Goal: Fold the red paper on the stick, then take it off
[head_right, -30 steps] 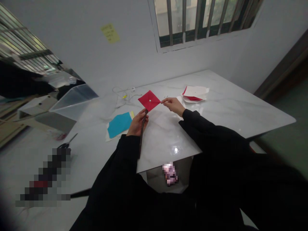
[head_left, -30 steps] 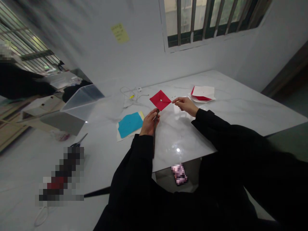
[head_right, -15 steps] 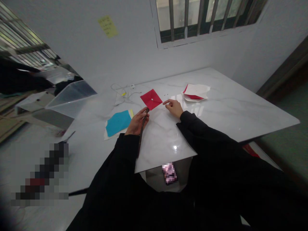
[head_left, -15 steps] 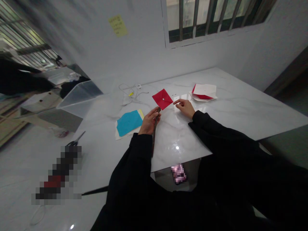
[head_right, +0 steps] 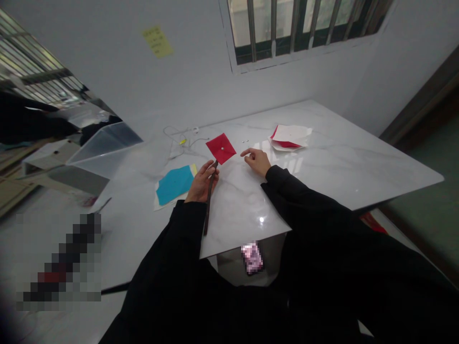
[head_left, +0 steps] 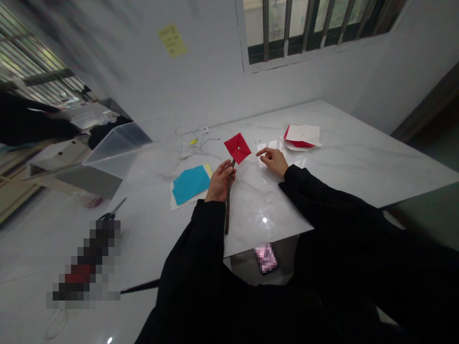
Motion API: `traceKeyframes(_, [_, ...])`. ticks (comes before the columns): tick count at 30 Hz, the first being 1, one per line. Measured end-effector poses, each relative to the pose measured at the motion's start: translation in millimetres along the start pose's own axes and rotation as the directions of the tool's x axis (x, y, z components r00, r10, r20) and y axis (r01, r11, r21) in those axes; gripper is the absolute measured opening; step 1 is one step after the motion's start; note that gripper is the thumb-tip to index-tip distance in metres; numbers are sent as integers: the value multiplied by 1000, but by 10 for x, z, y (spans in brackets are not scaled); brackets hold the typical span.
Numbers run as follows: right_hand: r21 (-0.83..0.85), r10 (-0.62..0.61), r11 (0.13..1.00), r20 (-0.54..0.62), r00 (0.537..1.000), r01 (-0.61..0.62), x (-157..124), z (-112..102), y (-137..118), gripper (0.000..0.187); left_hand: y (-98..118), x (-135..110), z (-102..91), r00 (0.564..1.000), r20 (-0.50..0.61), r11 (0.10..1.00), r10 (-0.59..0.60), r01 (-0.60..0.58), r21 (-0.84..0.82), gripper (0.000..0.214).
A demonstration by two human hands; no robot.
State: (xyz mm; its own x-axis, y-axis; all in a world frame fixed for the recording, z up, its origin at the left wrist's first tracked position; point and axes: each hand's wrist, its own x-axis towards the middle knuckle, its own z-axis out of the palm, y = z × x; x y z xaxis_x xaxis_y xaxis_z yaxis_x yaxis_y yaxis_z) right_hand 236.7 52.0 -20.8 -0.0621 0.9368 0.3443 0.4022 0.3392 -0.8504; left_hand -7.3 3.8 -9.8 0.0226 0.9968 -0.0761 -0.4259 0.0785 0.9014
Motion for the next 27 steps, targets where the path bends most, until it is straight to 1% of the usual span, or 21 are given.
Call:
traceKeyframes(12, [-13, 18, 1000, 19, 1000, -18, -19, -21, -48, 30, 22, -16, 24, 1000, -11, 1000, -22, 22, -10, 44])
traceKeyframes(20, [-9, 7, 1000, 27, 1000, -7, -9, -10, -18, 30, 23, -24, 21, 1000, -12, 1000, -29, 29, 6, 47])
traceKeyframes(27, [-4, 8, 1000, 29, 1000, -8, -9, -10, -8, 30, 28, -21, 24, 999, -9, 999, -39, 39, -21, 46])
